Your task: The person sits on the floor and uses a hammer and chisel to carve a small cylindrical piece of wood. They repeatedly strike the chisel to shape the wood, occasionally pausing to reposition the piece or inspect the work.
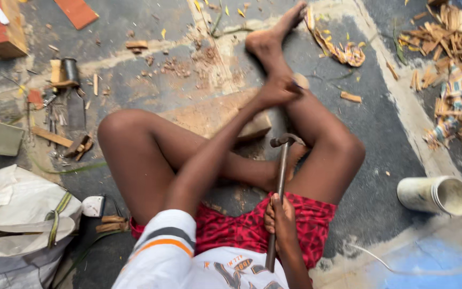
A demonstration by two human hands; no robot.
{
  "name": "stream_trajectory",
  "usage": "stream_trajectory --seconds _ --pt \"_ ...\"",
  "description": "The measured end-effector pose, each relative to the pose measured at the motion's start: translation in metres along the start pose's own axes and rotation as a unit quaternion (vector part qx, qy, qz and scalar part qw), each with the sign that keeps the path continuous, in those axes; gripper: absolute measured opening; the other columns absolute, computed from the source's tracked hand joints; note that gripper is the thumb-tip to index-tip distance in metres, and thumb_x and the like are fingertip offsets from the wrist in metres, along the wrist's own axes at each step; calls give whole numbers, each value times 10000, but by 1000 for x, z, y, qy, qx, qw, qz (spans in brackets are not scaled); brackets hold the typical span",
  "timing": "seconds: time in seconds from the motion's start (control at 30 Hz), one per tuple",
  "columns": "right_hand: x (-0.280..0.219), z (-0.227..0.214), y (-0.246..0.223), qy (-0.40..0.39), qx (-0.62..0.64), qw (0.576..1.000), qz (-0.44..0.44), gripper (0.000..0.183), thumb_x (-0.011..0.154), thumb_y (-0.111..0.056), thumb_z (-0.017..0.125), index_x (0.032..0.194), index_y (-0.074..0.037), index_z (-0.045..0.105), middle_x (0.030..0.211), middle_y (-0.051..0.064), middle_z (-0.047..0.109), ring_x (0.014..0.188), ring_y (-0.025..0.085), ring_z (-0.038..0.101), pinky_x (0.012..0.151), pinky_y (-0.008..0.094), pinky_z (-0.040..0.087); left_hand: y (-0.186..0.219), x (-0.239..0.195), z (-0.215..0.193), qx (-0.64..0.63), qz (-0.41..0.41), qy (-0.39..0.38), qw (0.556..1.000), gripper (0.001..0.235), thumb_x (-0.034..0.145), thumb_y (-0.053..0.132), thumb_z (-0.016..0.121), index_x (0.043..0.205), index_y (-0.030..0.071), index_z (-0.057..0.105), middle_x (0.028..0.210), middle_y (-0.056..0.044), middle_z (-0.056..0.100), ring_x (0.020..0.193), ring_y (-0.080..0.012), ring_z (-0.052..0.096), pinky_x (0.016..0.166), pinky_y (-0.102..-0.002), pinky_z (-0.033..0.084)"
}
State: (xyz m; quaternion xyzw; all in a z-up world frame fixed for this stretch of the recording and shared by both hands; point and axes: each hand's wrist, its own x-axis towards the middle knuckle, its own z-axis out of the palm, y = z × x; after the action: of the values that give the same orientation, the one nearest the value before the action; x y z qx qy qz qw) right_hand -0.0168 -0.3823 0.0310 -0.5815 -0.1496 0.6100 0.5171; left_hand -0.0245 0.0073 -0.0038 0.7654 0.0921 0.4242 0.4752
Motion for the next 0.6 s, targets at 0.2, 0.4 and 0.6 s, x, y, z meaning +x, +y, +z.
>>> stream_trajectory --seconds 0.2,0.4,0.6 --pt "11 -1 -2 26 51 998 -4 267 1011 -293 572 865 -131 420 617 -41 379 434 41 352 339 198 268 97 -82 -105 -188 -138 298 926 202 1034 158 742 924 59 605 684 -32 547 580 -131 521 534 -329 449" --pt "19 -1 13 4 -14 1000 -3 246 1000 -259 611 893 -127 432 617 -39 374 431 46 357 339 203 261 157 -104 -99 -191 -91 319 924 239 969 110 659 1193 91 577 982 -10 613 931 -114 576 861 -293 492" --pt "30 -6 18 10 -23 999 38 238 973 -237 630 916 -116 433 606 -20 390 411 64 369 333 225 273 168 -84 -70 -218 -104 257 936 345 944 23 598 1279 88 551 1060 10 579 955 -74 537 873 -243 458"
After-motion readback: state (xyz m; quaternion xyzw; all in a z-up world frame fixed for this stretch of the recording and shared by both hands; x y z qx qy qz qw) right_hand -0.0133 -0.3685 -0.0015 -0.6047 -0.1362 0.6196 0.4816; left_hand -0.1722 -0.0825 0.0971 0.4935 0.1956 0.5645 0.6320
